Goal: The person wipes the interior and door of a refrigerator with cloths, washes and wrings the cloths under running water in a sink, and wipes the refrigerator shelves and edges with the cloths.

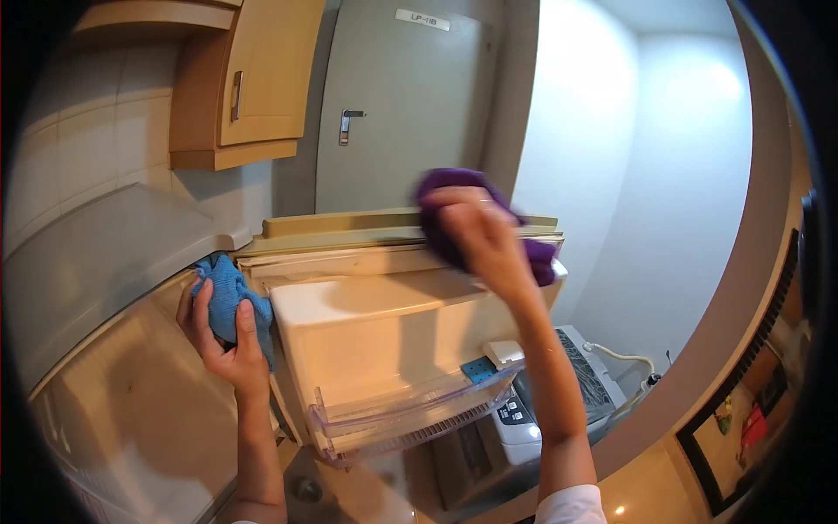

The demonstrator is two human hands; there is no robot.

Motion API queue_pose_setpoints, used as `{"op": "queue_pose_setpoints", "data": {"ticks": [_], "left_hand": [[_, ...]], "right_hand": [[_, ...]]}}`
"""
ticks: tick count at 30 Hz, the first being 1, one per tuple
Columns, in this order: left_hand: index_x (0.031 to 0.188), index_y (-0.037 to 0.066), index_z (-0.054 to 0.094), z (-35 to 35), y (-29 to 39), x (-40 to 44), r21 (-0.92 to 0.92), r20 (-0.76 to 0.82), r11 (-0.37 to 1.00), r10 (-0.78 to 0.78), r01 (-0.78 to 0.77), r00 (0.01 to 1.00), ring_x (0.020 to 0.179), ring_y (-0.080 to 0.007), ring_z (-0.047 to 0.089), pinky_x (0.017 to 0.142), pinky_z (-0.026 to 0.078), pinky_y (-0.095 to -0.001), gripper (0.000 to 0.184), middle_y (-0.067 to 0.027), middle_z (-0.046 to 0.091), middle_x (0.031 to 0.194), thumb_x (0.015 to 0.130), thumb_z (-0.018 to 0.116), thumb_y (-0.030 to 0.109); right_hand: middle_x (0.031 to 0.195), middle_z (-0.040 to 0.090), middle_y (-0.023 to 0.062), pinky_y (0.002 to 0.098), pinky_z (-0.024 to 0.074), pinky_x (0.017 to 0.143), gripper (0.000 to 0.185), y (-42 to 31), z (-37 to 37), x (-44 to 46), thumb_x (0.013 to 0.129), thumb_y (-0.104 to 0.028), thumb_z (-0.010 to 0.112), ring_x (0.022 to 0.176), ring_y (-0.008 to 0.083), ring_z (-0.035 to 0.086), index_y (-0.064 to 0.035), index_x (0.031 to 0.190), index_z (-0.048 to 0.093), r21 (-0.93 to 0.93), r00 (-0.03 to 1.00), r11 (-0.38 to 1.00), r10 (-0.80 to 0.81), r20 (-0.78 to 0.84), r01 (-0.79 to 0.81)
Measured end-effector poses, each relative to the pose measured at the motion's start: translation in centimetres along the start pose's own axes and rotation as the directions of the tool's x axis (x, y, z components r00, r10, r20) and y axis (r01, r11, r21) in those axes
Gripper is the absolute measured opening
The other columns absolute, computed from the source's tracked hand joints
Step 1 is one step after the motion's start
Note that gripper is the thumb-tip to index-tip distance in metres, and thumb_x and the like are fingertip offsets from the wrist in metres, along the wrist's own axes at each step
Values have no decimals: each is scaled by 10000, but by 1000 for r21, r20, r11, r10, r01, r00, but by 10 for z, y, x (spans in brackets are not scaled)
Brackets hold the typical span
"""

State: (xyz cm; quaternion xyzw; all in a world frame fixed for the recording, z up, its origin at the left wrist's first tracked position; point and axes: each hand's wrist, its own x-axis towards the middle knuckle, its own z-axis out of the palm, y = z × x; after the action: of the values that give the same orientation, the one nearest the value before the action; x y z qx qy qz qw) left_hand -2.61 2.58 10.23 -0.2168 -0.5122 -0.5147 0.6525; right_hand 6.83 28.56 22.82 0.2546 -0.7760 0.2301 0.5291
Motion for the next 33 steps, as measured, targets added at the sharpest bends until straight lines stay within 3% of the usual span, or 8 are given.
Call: {"op": "queue_pose_setpoints", "data": {"ticks": [2, 9, 15, 18, 20, 21, 26, 33], "left_hand": [[1148, -18, 527, 4, -10, -9, -26, -22, 999, -36, 35, 999, 1121, -302, 449, 980, 326, -409, 346, -154, 483, 1191, 821, 613, 57], [1251, -66, 419, -24, -31, -40, -108, 173, 988, -88, 108, 981, 1141, -336, 410, 983, 300, -442, 572, -219, 396, 1246, 896, 411, 382], [1328, -24, 323, -22, -49, -75, -126, 196, 944, -278, 305, 940, 1203, -322, 380, 1020, 270, -402, 445, -183, 374, 1293, 961, 351, 226], [1325, -14, 329, -22, -54, -76, -18, 130, 954, -295, 300, 946, 1183, -295, 399, 1014, 284, -378, 432, -164, 401, 1277, 962, 379, 214], [1313, -13, 346, -21, -41, -68, -103, 99, 898, -419, 428, 903, 1184, -272, 399, 1019, 285, -363, 416, -147, 409, 1281, 957, 410, 193], [1302, -14, 357, -24, -48, -68, -113, 114, 887, -436, 448, 893, 1181, -266, 401, 1017, 289, -363, 405, -145, 414, 1276, 960, 405, 197], [1271, -19, 385, -20, -44, -65, -124, 73, 886, -440, 446, 895, 1188, -264, 403, 1014, 302, -368, 378, -139, 417, 1283, 963, 379, 200], [1276, -8, 391, -16, -44, -70, -34, 15, 894, -447, 447, 894, 1222, -273, 372, 1037, 274, -388, 486, -143, 406, 1295, 935, 383, 339]], "right_hand": [[998, 624, 158, 384, 446, 842, 264, -7, 28, 9, 902, -237, 506, 931, 308, 586, -33, 996, 644, -234, 904, 964, -13, 427, 124], [1058, 578, 185, 395, 417, 878, 270, 121, -100, -43, 878, -211, 498, 1009, 342, 533, -13, 1003, 633, -588, 907, 737, 421, 16, -332], [890, 626, 76, 288, 531, 657, 277, 141, -116, -55, 917, -173, 493, 743, 151, 617, 25, 1099, 560, 575, 535, 618, 776, -335, -536], [919, 619, 114, 304, 496, 733, 257, 44, -54, -4, 894, -185, 521, 791, 190, 606, 6, 1051, 591, 474, 669, 698, 694, -265, -537], [1110, 530, 190, 403, 397, 916, 306, 65, -15, -6, 828, -222, 589, 1063, 340, 485, -29, 1065, 584, -559, 954, 773, -259, 152, 300], [1087, 535, 192, 402, 393, 921, 318, 19, 12, -1, 837, -234, 581, 1072, 339, 477, -36, 1085, 574, -94, 993, 995, -7, 116, 18], [1025, 522, 165, 396, 386, 918, 351, 23, -3, -6, 852, -238, 558, 1054, 341, 478, -6, 1115, 536, -249, 886, 964, 36, 462, 91], [1136, 553, 154, 334, 411, 915, 365, 197, -140, -82, 867, -223, 537, 1045, 275, 532, 3, 1153, 533, -262, 840, 800, 529, -117, -540]]}}
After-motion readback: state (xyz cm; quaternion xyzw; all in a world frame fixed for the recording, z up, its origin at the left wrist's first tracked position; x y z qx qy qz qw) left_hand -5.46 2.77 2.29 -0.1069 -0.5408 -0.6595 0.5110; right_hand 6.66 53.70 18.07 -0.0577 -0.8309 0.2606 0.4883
